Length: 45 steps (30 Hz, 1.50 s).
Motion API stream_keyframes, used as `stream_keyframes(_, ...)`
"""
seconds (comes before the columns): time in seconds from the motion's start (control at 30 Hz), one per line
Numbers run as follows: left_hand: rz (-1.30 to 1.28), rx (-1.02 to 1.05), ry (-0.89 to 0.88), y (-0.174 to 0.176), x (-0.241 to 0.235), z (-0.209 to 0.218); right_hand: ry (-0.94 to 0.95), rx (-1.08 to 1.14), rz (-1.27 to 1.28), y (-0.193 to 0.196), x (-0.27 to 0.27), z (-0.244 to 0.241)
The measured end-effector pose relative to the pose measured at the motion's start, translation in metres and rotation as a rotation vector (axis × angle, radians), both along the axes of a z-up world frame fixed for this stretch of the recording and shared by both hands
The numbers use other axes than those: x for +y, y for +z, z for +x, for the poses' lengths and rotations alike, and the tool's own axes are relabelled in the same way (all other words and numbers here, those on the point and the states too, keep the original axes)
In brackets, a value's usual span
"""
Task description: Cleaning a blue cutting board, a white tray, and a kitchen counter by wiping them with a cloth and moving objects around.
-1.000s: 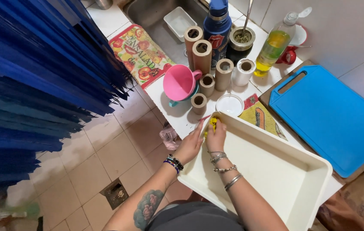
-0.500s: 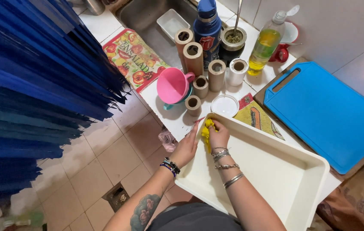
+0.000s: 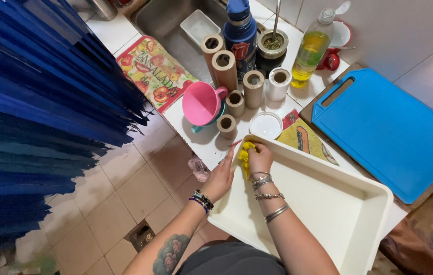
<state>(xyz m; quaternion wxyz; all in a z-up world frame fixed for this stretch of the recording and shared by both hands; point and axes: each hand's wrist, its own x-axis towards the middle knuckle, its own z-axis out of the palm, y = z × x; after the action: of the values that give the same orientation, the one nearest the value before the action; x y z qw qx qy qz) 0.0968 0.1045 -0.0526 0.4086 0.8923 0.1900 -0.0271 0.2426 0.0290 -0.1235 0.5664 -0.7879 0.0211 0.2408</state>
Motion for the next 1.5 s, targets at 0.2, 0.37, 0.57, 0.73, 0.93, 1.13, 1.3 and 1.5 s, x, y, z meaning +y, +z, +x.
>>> stream_keyframes(0.2, -0.009, 0.010, -0.001, 0.007, 0.001, 0.003, -0.130, 0.131, 0.118, 0.046, 0.004, 0.001)
stream_keyframes(0.37, 0.001, 0.019, -0.012, 0.011, -0.001, 0.004, -0.160, 0.100, 0.155, 0.046, 0.001, 0.006)
stream_keyframes(0.57, 0.002, 0.017, 0.006, 0.019, -0.003, 0.005, -0.096, 0.032, 0.301, 0.115, -0.016, 0.002)
stream_keyframes(0.73, 0.010, -0.001, 0.019, 0.012, -0.002, 0.005, 0.029, -0.471, 0.404, 0.175, -0.055, 0.041)
stream_keyframes(0.93, -0.024, -0.003, 0.016, 0.031, -0.005, 0.006, 0.890, -0.655, -0.048, 0.142, -0.056, 0.025)
stream_keyframes(1.13, -0.021, -0.010, 0.015, 0.051, -0.008, 0.010, 0.683, -1.836, -0.657, 0.055, -0.007, 0.040)
stream_keyframes(1.3, -0.010, -0.004, 0.021, 0.038, -0.005, 0.009, 0.640, -2.014, -0.617, 0.015, 0.010, 0.055)
stream_keyframes(1.5, -0.024, -0.023, 0.030, 0.038, -0.007, 0.007, 0.724, -2.163, -0.578, 0.040, 0.004, 0.065)
